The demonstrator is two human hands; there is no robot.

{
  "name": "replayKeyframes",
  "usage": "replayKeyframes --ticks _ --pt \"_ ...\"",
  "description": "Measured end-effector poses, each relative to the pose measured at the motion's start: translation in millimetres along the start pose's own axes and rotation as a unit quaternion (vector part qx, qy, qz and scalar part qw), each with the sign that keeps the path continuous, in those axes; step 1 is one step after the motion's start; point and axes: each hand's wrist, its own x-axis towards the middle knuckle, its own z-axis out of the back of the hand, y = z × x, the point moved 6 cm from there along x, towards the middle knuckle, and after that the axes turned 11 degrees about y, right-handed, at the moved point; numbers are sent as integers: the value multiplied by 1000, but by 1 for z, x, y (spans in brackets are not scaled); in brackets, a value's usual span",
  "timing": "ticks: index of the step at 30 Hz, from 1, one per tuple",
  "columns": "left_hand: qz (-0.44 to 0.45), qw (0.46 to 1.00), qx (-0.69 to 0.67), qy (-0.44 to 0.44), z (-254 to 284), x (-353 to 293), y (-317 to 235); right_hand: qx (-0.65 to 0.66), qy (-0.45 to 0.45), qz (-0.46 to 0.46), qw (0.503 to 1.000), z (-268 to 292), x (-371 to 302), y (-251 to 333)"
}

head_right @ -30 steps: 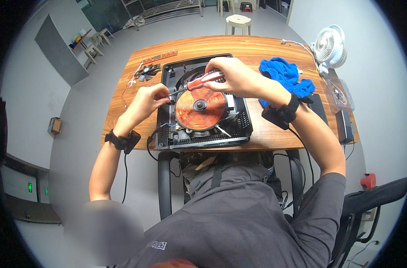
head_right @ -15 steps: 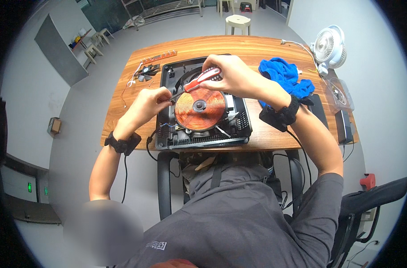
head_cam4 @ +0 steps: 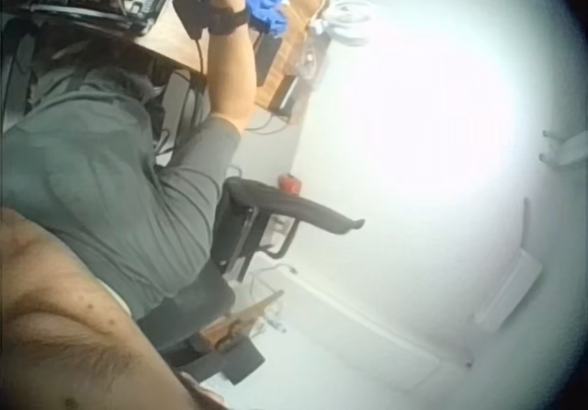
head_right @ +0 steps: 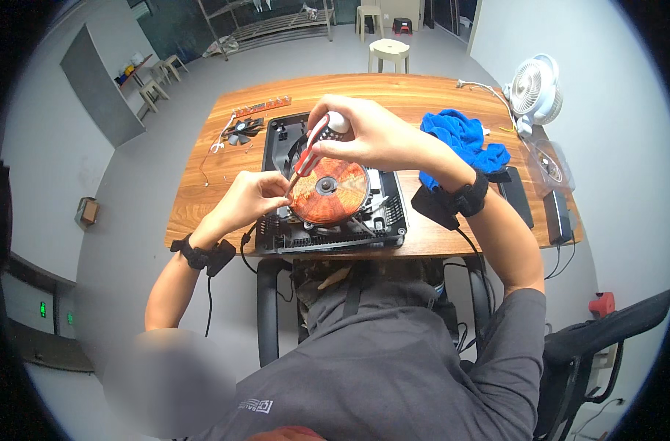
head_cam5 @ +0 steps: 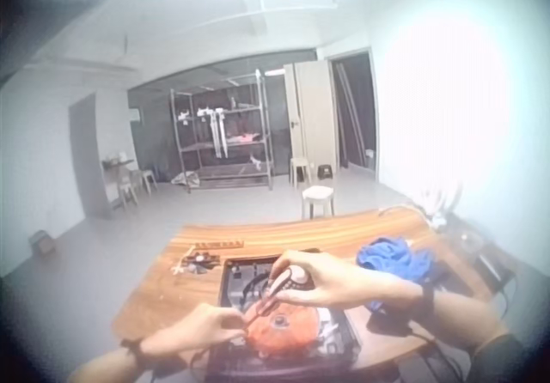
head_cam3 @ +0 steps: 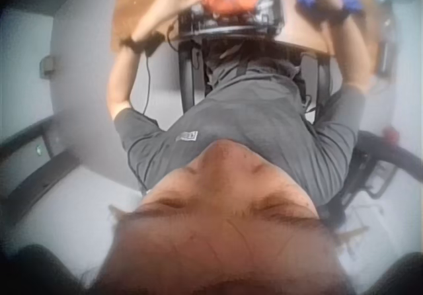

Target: The person assembles a disassembled electronic device on a wooden table. They place a copper-colored circular component onto the internal mechanism, secure it with a screwdriver, and then wipe a separate black fan component with a blue cloth.

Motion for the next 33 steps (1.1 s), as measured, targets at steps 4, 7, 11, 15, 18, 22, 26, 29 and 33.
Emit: replayKeyframes --ticks 4,7,11,15,18,22,26,29,33 --pt "-20 1000 9 8 -3 -1 -6 32 -13 -24 999 -1 1 -4" --pt "-30 1000 -1 6 -5 -3 -11 56 -38 -16 998 -3 0 4" --pt "-38 998 43 3 -4 -3 -16 43 -58 -23 997 -3 -4 7" --pt "-43 995 90 -3 -1 -2 -11 5 -71 -28 997 0 -8 7" --pt "-61 988 143 10 -4 -2 -3 21 -86 -25 996 3 -12 6" --pt "-69 977 200 30 -19 -5 0 44 -92 -39 994 5 -16 5" --pt "-62 973 217 49 -28 -4 -6 24 -84 -46 995 1 -15 11" --pt "-40 974 217 43 -33 -2 -8 3 -76 -48 996 -5 -12 14" --pt "-75 970 230 11 -37 -1 -1 -35 -61 -48 996 -11 -9 18"
